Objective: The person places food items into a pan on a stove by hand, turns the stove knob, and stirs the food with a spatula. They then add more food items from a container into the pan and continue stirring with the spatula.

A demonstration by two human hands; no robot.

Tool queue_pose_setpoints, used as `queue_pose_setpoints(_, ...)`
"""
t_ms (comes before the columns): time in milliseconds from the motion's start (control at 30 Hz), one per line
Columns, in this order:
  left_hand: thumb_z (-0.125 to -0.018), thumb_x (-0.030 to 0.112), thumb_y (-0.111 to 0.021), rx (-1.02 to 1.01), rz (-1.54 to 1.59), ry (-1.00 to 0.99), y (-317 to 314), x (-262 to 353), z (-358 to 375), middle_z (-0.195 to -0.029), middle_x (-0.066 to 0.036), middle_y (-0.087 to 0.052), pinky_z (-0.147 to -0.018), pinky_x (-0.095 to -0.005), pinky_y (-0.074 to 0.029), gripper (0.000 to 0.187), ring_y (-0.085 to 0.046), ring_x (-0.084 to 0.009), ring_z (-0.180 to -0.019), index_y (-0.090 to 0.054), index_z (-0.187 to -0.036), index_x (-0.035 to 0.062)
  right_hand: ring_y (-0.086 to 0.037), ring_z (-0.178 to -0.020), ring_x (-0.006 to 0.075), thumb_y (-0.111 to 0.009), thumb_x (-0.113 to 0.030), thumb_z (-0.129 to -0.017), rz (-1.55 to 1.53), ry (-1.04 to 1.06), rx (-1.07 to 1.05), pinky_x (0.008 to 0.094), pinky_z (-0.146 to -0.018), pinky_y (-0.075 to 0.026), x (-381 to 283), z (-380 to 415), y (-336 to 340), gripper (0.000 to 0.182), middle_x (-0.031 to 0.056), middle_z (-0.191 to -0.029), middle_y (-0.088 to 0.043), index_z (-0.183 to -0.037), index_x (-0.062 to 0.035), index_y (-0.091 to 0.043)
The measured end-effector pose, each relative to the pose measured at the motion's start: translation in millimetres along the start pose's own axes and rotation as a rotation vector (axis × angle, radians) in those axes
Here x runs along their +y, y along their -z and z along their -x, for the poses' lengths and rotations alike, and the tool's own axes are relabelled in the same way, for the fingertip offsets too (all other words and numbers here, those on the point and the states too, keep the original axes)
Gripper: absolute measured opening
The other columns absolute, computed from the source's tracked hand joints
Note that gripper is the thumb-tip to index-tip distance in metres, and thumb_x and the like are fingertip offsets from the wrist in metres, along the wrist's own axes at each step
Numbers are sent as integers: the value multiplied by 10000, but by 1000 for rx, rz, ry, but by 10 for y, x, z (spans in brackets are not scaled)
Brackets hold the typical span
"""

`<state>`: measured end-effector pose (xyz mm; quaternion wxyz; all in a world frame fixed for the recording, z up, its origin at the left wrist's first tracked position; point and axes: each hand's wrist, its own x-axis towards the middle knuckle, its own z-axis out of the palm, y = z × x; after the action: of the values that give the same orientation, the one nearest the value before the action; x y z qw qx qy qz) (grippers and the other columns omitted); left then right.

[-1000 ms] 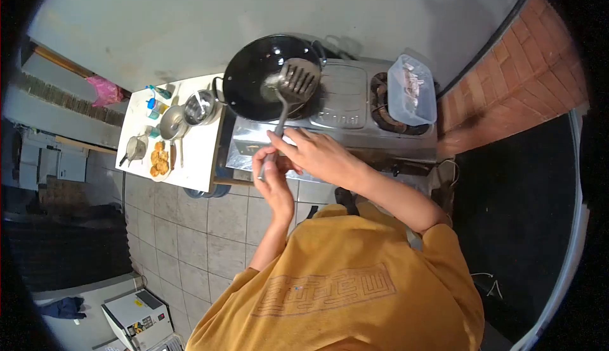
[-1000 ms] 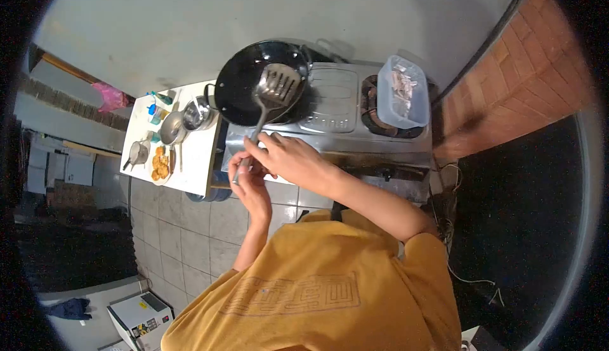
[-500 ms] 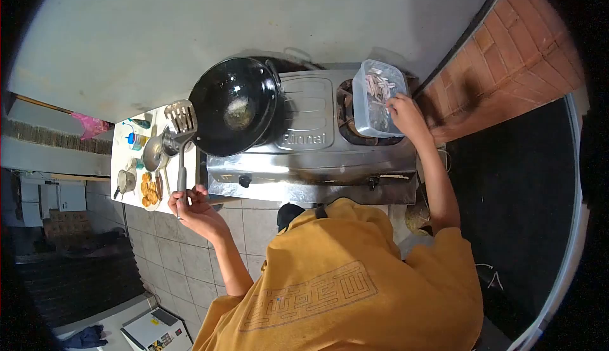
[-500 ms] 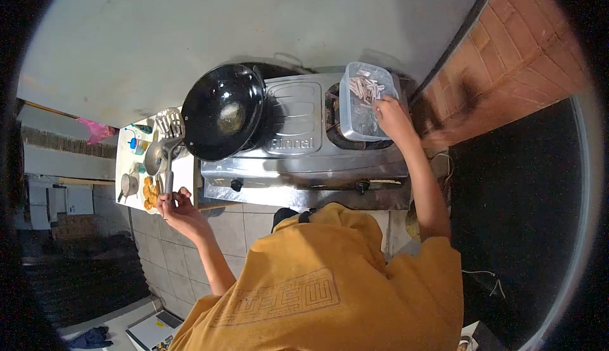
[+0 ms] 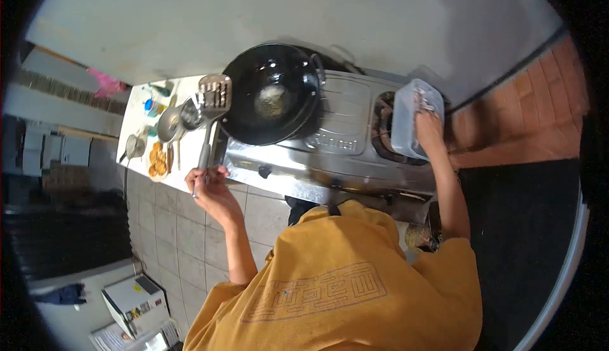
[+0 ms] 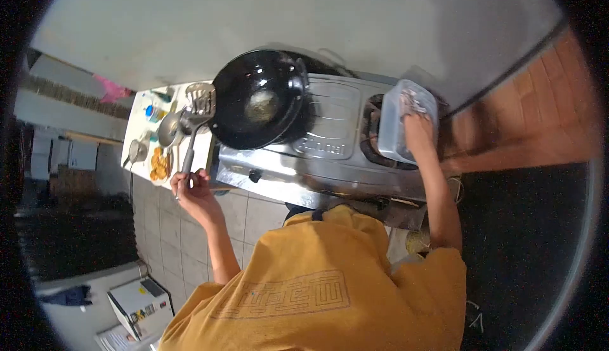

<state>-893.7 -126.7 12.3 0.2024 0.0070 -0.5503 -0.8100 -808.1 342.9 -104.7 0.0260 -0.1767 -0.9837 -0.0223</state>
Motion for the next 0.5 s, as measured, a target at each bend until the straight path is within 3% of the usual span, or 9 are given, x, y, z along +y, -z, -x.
queue_pose_setpoints(33, -973, 191, -452, -12, 17, 3, 48, -25, -31, -724, -30, -421, -691, -331, -473, 139, -538, -196, -715, -489, -1001, 60, -675, -981, 359, -557, 26, -815, -5, 23, -1, 449, -898, -504, 29, 11, -18, 606, 200, -1047, -700, -1412, -4, -458)
queue_pose_setpoints(100, -977, 199, -451, -40, 24, -8, 51, -38, -41, -736, -35, -413, -699, -338, -463, 142, -530, -194, -719, -477, -1011, 64, -670, -951, 366, -566, 6, -819, 24, 95, -113, 458, -862, -513, 87, 13, -19, 286, 200, -988, -696, -1087, 3, -666)
queue_pose_setpoints(133, -978, 204, -450, -37, 26, -5, 26, -25, -35, -740, -38, -411, -704, -342, -461, 147, -537, -196, -723, -472, -1015, 64, -670, -951, 366, -566, 6, -819, 29, 111, -110, 458, -862, -513, 47, 29, 61, 286, 200, -988, -696, -1087, 3, -666)
queue_pose_setpoints(200, -977, 229, -461, -44, 5, -3, 25, -1, -38, -758, -47, -440, -713, -325, -468, 165, -554, -201, -742, -473, -1018, 70, -653, -934, 379, -589, -21, -824, -81, 11, 5, 465, -841, -505, -23, 109, 303, 83, 204, -921, -679, -819, 8, -666)
queue_pose_setpoints(333, -977, 269, -475, -49, -23, 16, 120, -34, -41, -783, -49, -448, -724, -312, -473, 198, -567, -206, -768, -467, -1025, 77, -642, -912, 386, -608, -53, -834, -97, -63, 60, 462, -819, -503, -195, 128, 1132, 88, 196, -906, -664, -878, 4, -658)
queue_pose_setpoints(400, -977, 273, -474, -39, -27, 5, 163, -48, -36, -802, -54, -456, -724, -311, -469, 204, -571, -206, -773, -461, -1033, 77, -636, -870, 389, -617, -92, -848, -180, 109, 298, 469, -784, -507, -393, 77, 1454, 112, 179, -901, -654, -913, -8, -651)
queue_pose_setpoints(500, -974, 258, -465, -52, -9, 11, 194, -121, -57, -822, -72, -482, -724, -310, -465, 199, -579, -211, -780, -460, -1037, 69, -639, -861, 377, -616, -82, -839, -315, 380, 224, 473, -778, -512, -1095, -309, 1713, 91, 166, -906, -653, -908, -29, -646)
